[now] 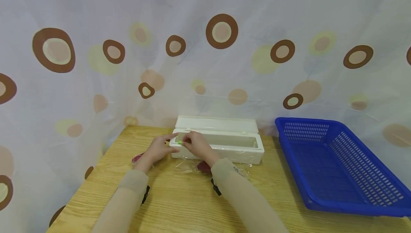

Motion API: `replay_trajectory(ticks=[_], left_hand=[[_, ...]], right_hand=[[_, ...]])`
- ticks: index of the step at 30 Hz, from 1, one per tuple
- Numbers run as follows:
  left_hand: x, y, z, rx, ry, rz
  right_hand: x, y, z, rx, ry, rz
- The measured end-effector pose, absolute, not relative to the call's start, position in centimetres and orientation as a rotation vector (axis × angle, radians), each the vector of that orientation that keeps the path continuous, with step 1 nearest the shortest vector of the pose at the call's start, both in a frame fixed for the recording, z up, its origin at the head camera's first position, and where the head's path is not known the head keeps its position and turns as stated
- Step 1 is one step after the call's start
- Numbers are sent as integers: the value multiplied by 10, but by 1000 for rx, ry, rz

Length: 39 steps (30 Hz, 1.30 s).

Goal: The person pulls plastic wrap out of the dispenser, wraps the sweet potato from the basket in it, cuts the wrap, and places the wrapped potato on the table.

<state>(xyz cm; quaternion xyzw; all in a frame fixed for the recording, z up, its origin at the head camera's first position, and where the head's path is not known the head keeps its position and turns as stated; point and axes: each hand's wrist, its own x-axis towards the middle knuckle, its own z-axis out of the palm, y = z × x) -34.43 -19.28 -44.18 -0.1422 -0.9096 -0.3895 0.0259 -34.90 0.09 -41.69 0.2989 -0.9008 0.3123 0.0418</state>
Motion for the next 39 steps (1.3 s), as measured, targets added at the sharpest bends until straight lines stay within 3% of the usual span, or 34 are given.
replay_trajectory(ticks=[13, 39], left_hand=[[-342, -186, -441, -563, -2802, -1263], [-348, -184, -446, -516, -2783, -1119]], right_hand=[[-350, 4, -425, 902, -2727, 1026], [-349, 5, -417, 921, -2726, 987]])
